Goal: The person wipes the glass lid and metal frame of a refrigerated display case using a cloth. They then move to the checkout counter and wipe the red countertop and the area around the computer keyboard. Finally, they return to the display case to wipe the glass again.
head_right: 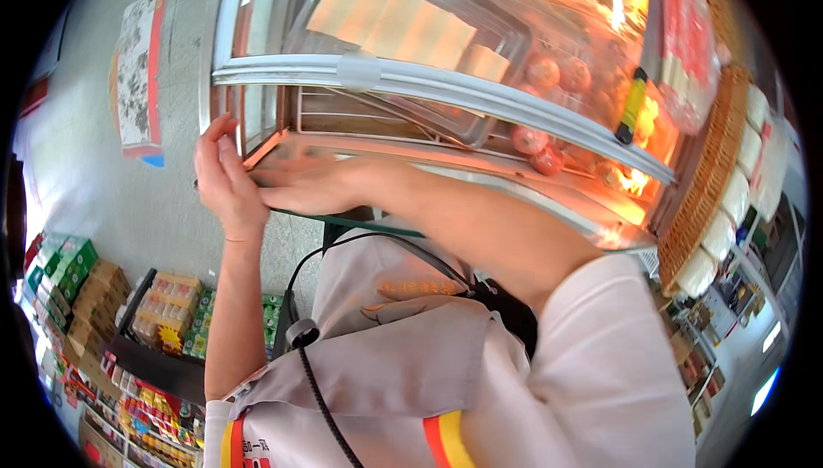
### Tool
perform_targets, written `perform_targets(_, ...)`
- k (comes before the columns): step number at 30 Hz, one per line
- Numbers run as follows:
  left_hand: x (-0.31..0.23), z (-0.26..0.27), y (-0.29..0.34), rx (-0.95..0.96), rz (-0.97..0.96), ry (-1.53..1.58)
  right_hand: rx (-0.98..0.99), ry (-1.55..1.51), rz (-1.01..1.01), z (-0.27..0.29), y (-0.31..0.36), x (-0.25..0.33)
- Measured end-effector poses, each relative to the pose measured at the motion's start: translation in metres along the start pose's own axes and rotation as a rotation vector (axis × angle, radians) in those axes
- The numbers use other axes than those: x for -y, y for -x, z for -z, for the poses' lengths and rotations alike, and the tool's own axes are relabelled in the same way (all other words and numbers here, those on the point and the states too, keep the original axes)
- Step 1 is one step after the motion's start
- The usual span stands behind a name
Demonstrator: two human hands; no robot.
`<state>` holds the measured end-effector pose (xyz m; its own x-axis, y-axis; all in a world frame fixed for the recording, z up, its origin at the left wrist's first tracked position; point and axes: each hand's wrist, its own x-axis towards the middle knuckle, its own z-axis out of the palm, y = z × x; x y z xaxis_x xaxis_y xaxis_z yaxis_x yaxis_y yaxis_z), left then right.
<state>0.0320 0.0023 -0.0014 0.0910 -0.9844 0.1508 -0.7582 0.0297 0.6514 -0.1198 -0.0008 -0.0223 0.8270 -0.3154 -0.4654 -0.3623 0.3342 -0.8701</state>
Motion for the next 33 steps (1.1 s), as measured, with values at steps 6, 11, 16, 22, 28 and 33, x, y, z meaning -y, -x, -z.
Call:
perform_targets(6,0.004,0.005,0.004,-0.02,-0.063,-0.032,-0.27,0.103,-0.205,-0.015,0.186,0.037)
perform_targets(11,0.004,0.003,0.004,0.01,-0.05,-0.047,-0.769,0.353,-1.289,-0.044,0.399,-0.019)
perform_targets(16,0.002,0.0,0.008,0.027,-0.113,-0.023,-0.857,0.968,-1.28,-0.086,0.336,-0.051)
perform_targets(22,0.01,0.008,0.009,0.099,-0.079,0.04,-1.224,1.065,-0.749,-0.124,0.149,0.03)
perform_targets(28,0.058,-0.002,-0.019,0.423,-0.24,0.155,-1.484,0.772,0.007,-0.15,0.022,0.042)
perform_targets(33,0.007,0.022,-0.008,0.53,-0.831,-0.202,-1.494,-0.231,0.462,-0.196,0.085,0.023)
